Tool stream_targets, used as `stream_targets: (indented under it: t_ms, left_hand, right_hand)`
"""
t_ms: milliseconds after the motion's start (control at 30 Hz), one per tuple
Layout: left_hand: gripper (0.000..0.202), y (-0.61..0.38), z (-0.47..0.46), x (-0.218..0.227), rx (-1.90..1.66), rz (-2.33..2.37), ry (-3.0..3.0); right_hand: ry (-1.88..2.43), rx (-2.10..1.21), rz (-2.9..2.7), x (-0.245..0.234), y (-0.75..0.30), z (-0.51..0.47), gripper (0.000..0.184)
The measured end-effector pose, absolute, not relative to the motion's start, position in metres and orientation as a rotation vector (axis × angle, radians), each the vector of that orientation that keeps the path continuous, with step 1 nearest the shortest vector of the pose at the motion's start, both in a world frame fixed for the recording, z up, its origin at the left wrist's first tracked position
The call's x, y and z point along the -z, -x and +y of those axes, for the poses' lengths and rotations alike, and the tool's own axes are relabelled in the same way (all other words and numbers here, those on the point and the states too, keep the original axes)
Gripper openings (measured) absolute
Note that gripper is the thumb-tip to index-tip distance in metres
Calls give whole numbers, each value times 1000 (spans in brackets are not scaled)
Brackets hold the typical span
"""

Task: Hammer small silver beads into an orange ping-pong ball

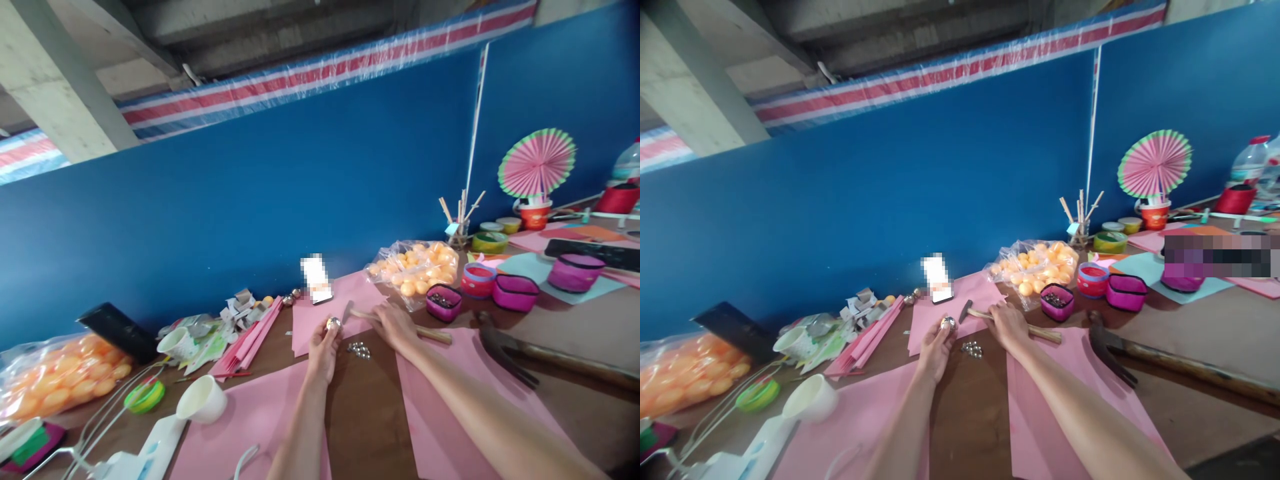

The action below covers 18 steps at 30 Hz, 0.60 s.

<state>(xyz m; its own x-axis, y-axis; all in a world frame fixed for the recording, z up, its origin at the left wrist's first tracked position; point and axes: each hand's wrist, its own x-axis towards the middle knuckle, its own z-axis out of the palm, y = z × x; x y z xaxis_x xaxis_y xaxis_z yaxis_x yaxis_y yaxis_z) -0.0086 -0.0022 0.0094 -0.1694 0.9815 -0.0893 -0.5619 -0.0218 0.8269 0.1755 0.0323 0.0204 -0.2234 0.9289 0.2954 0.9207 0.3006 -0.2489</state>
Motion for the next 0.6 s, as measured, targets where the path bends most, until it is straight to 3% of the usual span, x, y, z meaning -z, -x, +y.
stream_targets:
  t_ms: [600]
  left_hand:
    - [39, 9, -3, -10, -1542, 889, -630]
  right_hand:
    - [1704, -44, -2186, -23, -174, 30, 23]
